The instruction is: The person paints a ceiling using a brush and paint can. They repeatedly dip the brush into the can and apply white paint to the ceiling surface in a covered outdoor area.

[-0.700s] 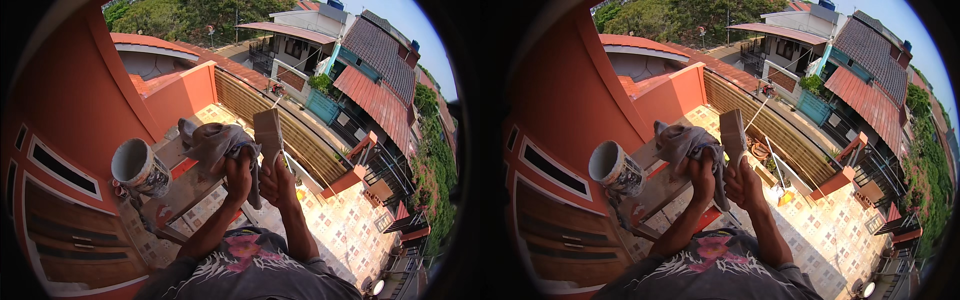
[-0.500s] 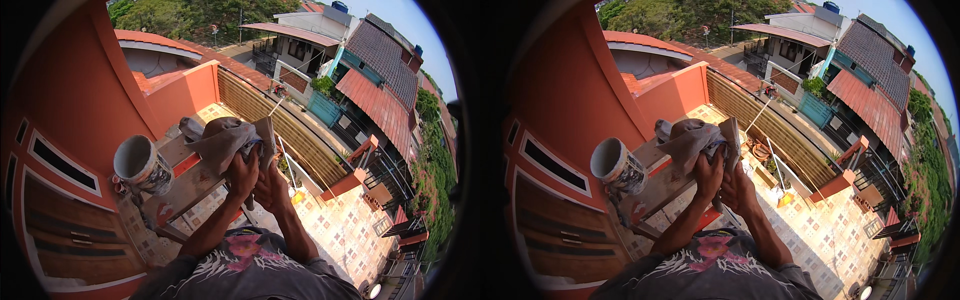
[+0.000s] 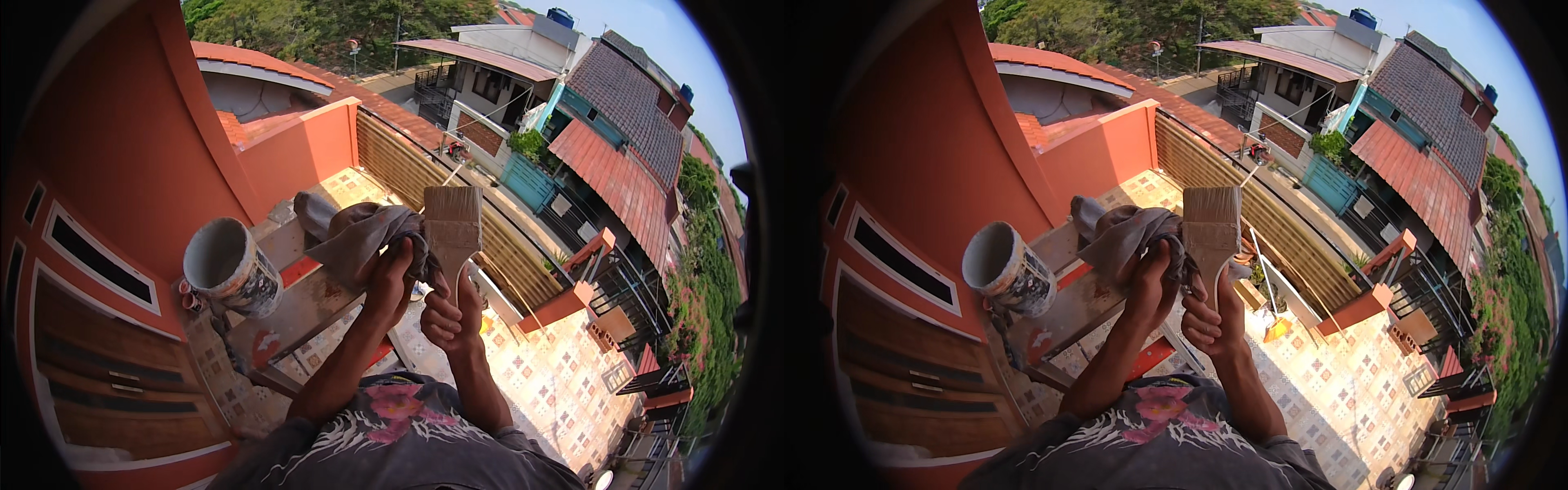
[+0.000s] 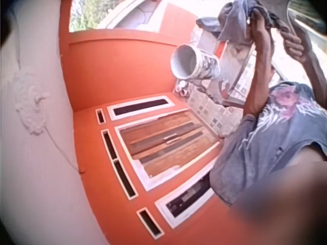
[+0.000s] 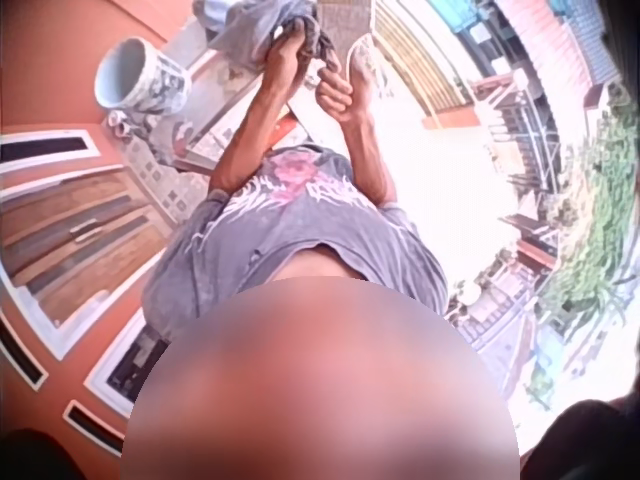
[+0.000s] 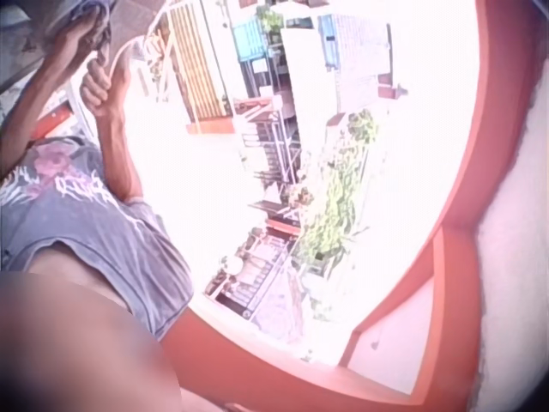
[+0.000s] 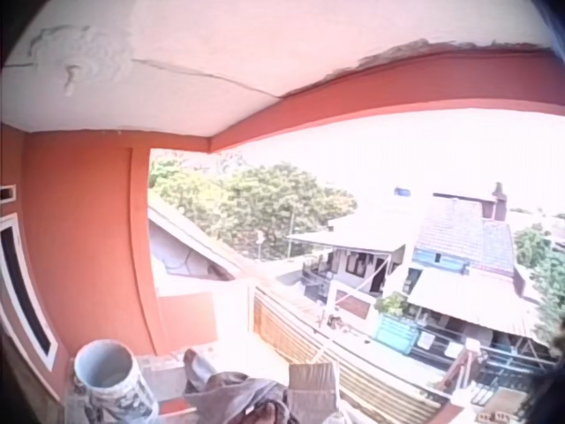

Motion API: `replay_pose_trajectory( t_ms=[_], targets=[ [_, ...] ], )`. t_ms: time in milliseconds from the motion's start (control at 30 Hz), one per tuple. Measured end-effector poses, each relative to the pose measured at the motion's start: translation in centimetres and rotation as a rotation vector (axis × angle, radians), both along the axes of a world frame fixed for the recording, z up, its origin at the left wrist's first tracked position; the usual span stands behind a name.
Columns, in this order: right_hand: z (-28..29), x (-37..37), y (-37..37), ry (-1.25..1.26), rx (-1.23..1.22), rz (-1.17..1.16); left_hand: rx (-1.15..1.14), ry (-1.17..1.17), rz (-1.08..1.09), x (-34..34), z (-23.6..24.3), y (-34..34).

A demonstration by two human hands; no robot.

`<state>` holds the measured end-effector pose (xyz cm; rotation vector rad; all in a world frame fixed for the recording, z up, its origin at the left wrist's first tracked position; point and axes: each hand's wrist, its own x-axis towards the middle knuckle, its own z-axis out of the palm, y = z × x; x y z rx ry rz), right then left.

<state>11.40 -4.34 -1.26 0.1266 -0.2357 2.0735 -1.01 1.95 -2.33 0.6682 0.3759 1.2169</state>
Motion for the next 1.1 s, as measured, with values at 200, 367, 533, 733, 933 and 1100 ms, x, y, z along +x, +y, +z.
replay_pose_trajectory(
  t_ms=[200,367,533,733,933,1100],
  targets=[
    [-1.2,-0.1,0.3,-0.133,-0.027,0.012,0.081,0.175,0.057,-1.1,0.7,0.1],
    [-0.5,-1.1,0.3,-0.53,0.022,-0.168,0.046,0.329,0.287,-0.3,1.2,0.0],
    [-0.9,-2.8,0.4,-0.9,-0.046,-0.588,0.082,0.515,0.468,0.9,1.6,-0.6],
    [-1.2,-1.2,2.6,-1.806,0.094,-1.101,0.037,0.6,0.317,-0.1,0.9,-1.1],
    [-0.3,-2.7,2.3,-1.932,0.28,-1.228,0.067,0.299,0.259,0.3,-0.9,-1.6],
    [-0.3,-2.3,2.8,-1.9,0.322,-1.298,0.02,0.21,0.337,-0.3,-0.4,-2.1]
  ],
)
